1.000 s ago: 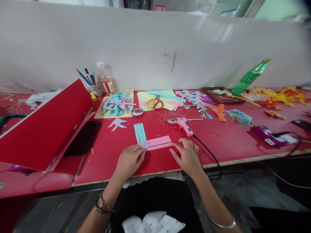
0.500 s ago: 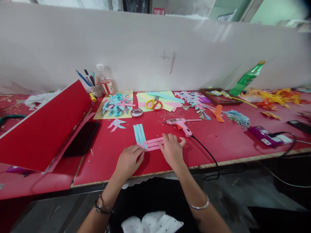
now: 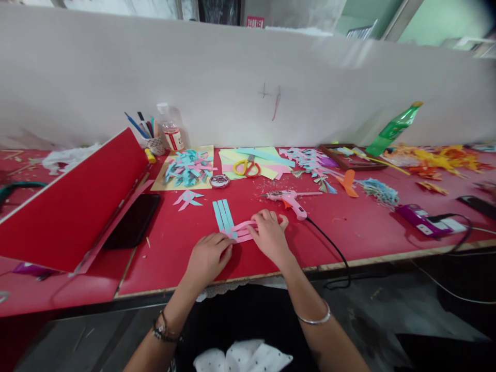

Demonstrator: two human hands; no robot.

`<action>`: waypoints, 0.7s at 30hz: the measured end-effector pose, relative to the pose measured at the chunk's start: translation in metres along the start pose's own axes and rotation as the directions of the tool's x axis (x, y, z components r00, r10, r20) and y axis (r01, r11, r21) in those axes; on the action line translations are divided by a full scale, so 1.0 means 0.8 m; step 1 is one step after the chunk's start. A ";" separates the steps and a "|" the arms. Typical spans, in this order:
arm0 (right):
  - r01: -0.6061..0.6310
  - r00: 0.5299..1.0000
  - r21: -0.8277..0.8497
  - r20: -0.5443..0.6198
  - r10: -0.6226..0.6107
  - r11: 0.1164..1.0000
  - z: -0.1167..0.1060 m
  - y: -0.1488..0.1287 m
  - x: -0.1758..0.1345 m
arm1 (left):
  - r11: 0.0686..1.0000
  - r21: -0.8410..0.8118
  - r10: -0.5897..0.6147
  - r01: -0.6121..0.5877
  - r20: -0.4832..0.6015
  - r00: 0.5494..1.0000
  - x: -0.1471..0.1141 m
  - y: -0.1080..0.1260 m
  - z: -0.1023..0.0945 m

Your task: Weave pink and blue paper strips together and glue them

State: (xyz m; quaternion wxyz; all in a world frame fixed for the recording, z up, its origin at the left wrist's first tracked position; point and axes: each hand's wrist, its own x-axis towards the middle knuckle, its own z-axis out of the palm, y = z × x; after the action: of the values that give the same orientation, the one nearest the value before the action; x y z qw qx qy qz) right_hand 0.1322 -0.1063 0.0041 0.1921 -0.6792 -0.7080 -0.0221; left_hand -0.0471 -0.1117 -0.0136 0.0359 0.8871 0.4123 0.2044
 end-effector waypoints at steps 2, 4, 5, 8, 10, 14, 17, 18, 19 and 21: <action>0.029 0.999 0.058 0.019 -0.030 0.998 -0.007 0.000 0.004 | 1.000 -0.005 -0.004 0.004 0.008 1.000 0.000 0.000 0.001; 0.053 0.998 0.112 0.032 -0.057 0.992 -0.015 0.001 0.008 | 1.000 -0.014 -0.011 0.011 0.010 1.000 0.000 -0.001 0.002; 0.064 0.997 0.130 0.034 -0.069 0.989 -0.019 0.001 0.010 | 1.000 -0.020 -0.013 0.013 0.009 1.000 0.000 -0.001 0.002; 0.099 0.995 0.132 0.011 -0.101 0.986 -0.032 0.002 0.016 | 0.999 -0.032 -0.016 0.016 0.001 1.000 0.000 0.000 0.002; 0.121 0.993 0.105 -0.007 -0.121 0.987 -0.039 0.003 0.019 | 0.999 -0.033 -0.019 0.019 0.005 1.000 0.001 0.001 0.000; 0.165 0.985 0.128 0.021 -0.169 0.978 -0.050 0.002 0.025 | 0.994 -0.092 -0.052 0.053 0.019 0.998 0.007 0.009 -0.009; 0.206 0.972 0.166 0.081 -0.221 0.964 -0.054 -0.004 0.029 | 0.983 -0.109 -0.150 0.147 -0.019 0.988 0.017 0.015 -0.017; 0.222 0.966 0.175 0.094 -0.241 0.959 -0.054 -0.007 0.030 | 0.977 -0.101 -0.190 0.186 -0.033 0.981 0.022 0.017 -0.018; 0.238 0.961 0.184 0.100 -0.259 0.954 -0.054 -0.011 0.030 | 0.971 -0.091 -0.227 0.222 -0.042 0.973 0.027 0.018 -0.019; 0.263 0.952 0.209 0.102 -0.289 0.942 -0.053 -0.018 0.031 | 0.961 -0.072 -0.271 0.268 -0.036 0.962 0.038 0.018 -0.020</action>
State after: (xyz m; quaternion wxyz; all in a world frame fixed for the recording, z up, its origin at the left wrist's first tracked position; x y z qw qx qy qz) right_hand 0.1285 -0.0962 0.0538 0.2052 -0.5511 -0.8062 0.0647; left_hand -0.0256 -0.1002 0.0145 0.0836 0.8162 0.5229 0.2312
